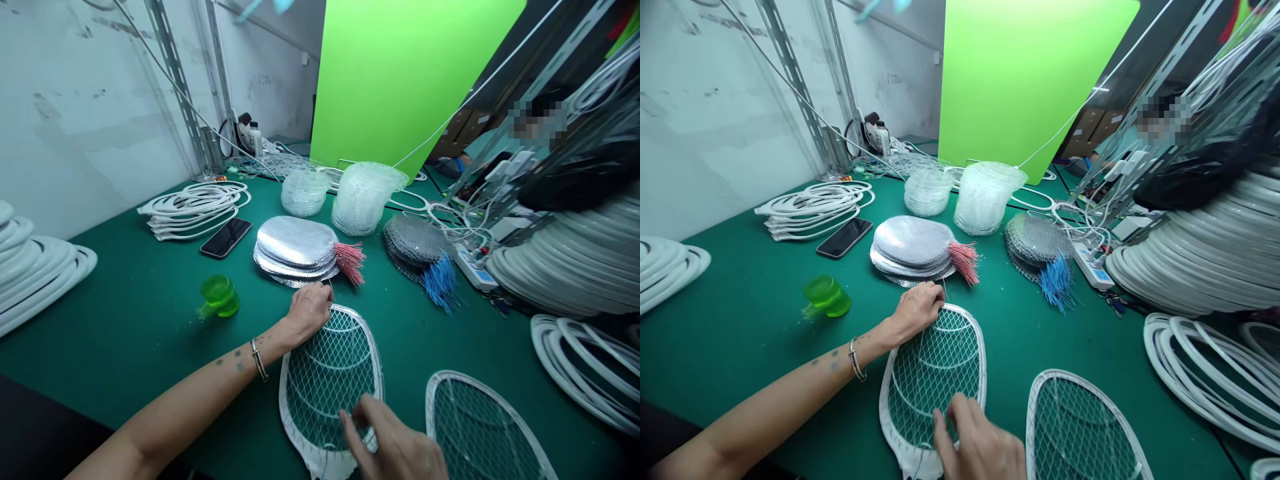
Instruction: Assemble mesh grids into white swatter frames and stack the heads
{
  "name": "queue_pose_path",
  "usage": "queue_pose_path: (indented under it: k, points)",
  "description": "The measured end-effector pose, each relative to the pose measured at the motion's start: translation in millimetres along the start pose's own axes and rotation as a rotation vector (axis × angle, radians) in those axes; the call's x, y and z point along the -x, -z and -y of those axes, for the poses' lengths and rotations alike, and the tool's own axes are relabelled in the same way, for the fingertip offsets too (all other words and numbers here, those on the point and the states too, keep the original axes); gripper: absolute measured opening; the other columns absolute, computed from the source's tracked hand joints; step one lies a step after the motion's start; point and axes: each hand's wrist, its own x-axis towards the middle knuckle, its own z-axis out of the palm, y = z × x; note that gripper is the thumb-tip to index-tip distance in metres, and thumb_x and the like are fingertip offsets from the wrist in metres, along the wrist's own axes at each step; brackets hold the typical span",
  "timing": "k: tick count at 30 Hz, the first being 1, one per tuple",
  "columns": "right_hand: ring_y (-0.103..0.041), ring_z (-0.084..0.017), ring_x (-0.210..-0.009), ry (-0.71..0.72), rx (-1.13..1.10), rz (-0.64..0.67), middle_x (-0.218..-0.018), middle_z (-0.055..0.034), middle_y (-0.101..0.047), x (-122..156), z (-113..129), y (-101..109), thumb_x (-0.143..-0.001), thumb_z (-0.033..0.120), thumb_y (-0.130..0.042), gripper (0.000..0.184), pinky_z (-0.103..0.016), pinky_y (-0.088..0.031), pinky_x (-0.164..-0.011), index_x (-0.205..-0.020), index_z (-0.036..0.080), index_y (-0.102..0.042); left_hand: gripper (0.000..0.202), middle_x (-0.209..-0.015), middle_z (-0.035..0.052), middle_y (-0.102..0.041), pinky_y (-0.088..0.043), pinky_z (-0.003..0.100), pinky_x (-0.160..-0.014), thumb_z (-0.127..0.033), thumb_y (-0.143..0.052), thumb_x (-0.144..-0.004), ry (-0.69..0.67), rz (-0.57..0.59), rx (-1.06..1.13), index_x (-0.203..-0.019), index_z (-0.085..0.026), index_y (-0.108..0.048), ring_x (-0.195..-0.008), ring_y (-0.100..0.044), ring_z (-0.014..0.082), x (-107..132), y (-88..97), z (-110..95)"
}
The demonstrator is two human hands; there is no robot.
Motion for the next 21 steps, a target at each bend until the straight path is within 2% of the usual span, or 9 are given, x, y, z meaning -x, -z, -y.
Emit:
queue_pose_path:
  k: [2, 4, 7, 9, 11, 15, 21]
  points:
    - [-0.054, -0.012, -0.048, -0.058, -0.144, 0.017, -0.067, 0.0021, -0.061, -30, -6, 16, -0.094, 0.046, -0.043, 0.029, -0.023, -0.033, -0.046, -0.076, 0.025, -0.051, 0.012, -0.091, 0.0030, -0.063, -0.044, 0.028, -0.077, -0.018, -0.052, -0.089, -0.010, 0.002, -0.002, -0.090, -0.020, -0.064, -0.090, -0.059, 0.0182, 0, -0.9, 1]
    - [-0.057, -0.013, -0.055, -0.180, -0.270, 0.054, -0.070, 0.0019, -0.064, -72, -14, 23, -0.092, 0.049, -0.048, 0.029, -0.024, -0.034, -0.050, -0.078, 0.025, -0.052, 0.014, -0.091, 0.0032, -0.063, -0.044, 0.027, -0.077, -0.016, -0.051, -0.089, -0.021, 0.003, -0.004, -0.090, -0.020, -0.063, -0.089, -0.058, 0.0179, 0, -1.9, 1]
    - [-0.061, -0.015, -0.066, -0.310, -0.288, 0.061, -0.076, 0.0008, -0.067, -132, -28, 18, -0.087, 0.042, -0.056, 0.020, -0.024, -0.033, -0.054, -0.080, 0.024, -0.055, 0.015, -0.091, 0.0035, -0.062, -0.044, 0.027, -0.077, -0.013, -0.049, -0.089, -0.040, 0.006, -0.005, -0.091, -0.020, -0.063, -0.089, -0.058, 0.0177, 0, -3.2, 2]
    - [-0.060, -0.016, -0.067, -0.339, -0.264, 0.084, -0.074, 0.0000, -0.067, -157, -36, 9, -0.083, 0.038, -0.060, 0.017, -0.025, -0.032, -0.054, -0.076, 0.023, -0.056, 0.015, -0.091, 0.0034, -0.062, -0.045, 0.027, -0.076, -0.013, -0.049, -0.089, -0.052, 0.009, -0.003, -0.090, -0.020, -0.062, -0.088, -0.058, 0.0178, -1, -3.7, 2]
    - [-0.059, -0.016, -0.064, -0.357, -0.252, 0.129, -0.069, 0.0002, -0.066, -169, -41, 2, -0.079, 0.037, -0.064, 0.019, -0.025, -0.031, -0.053, -0.069, 0.022, -0.056, 0.014, -0.090, 0.0031, -0.062, -0.045, 0.028, -0.076, -0.012, -0.050, -0.088, -0.064, 0.016, -0.001, -0.088, -0.020, -0.061, -0.088, -0.057, 0.0180, -2, -3.8, 3]
    - [-0.056, -0.014, -0.059, -0.361, -0.256, 0.202, -0.063, 0.0016, -0.063, -171, -45, -2, -0.076, 0.037, -0.068, 0.022, -0.025, -0.031, -0.052, -0.065, 0.022, -0.056, 0.015, -0.088, 0.0024, -0.061, -0.044, 0.028, -0.073, -0.007, -0.051, -0.085, -0.087, 0.026, -0.004, -0.087, -0.021, -0.058, -0.085, -0.055, 0.0180, -3, -3.4, 4]
    - [-0.052, -0.012, -0.052, -0.360, -0.281, 0.205, -0.061, 0.0029, -0.062, -168, -44, -7, -0.080, 0.041, -0.063, 0.026, -0.023, -0.029, -0.049, -0.066, 0.022, -0.052, 0.020, -0.087, 0.0021, -0.058, -0.043, 0.029, -0.072, -0.003, -0.048, -0.084, -0.141, 0.010, -0.007, -0.084, -0.021, -0.056, -0.082, -0.051, 0.0185, 0, -7.4, 5]
